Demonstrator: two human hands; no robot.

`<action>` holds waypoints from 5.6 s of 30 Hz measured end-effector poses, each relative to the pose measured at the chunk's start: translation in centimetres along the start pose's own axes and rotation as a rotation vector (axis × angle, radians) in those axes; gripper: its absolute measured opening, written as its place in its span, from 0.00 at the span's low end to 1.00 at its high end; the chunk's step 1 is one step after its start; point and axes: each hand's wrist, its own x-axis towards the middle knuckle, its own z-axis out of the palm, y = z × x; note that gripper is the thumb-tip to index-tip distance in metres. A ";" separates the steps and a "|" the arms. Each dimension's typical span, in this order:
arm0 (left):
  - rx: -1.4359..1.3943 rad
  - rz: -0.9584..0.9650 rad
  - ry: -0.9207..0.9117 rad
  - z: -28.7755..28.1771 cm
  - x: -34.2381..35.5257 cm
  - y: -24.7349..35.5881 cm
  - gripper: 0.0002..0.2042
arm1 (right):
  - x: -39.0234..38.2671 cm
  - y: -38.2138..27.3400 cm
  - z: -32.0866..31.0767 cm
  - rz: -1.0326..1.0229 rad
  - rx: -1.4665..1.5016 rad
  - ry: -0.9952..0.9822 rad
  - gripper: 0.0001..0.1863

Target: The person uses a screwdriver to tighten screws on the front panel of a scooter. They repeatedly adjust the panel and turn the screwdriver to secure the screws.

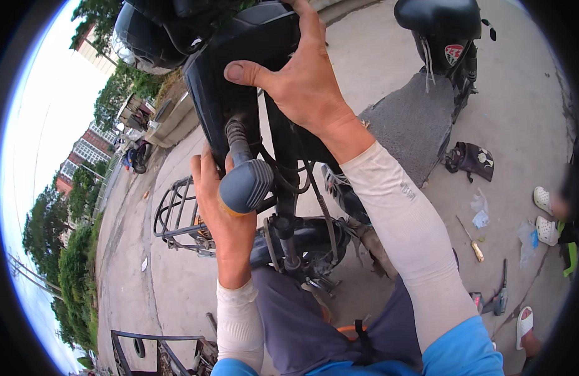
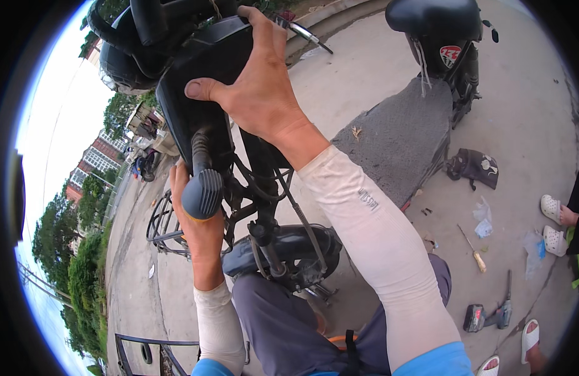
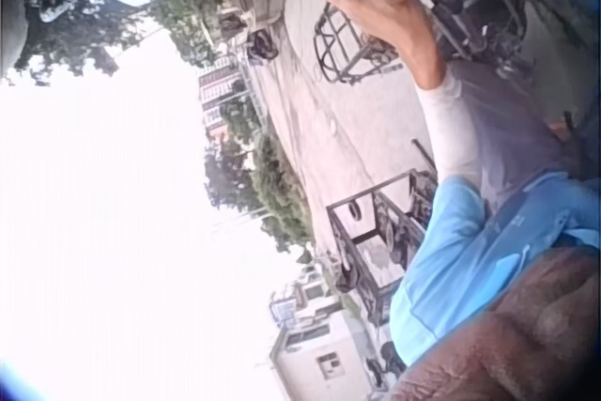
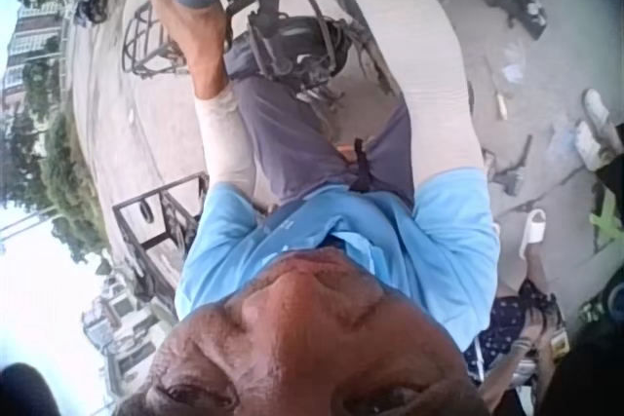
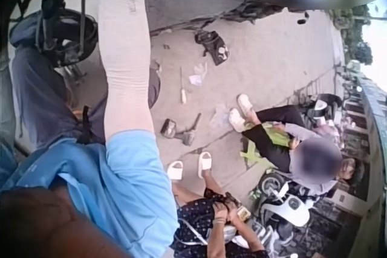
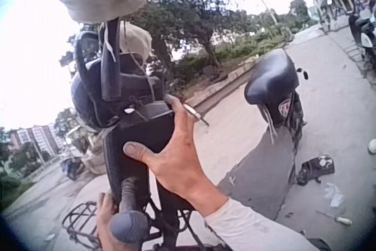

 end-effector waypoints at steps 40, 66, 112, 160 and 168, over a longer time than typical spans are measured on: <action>0.091 0.060 0.038 0.6 -0.1 -0.7 0.22 | 1.1 -4.1 1.8 0.045 -0.680 -0.050 0.70; 0.035 0.125 0.001 -0.3 0.7 -0.5 0.14 | -4.8 0.9 -5.4 0.104 -0.253 0.192 0.36; 0.113 -0.124 -0.161 -3.2 -3.1 -1.0 0.20 | -22.0 9.6 -20.4 0.355 -1.097 -0.616 0.04; -1.058 -0.475 -0.790 3.8 -24.7 -2.3 0.10 | -33.0 -13.5 -36.2 0.599 -0.980 0.435 0.10; -0.994 -0.756 -0.994 2.7 -23.2 0.4 0.08 | -50.6 0.1 -55.1 1.212 -1.365 -0.362 0.43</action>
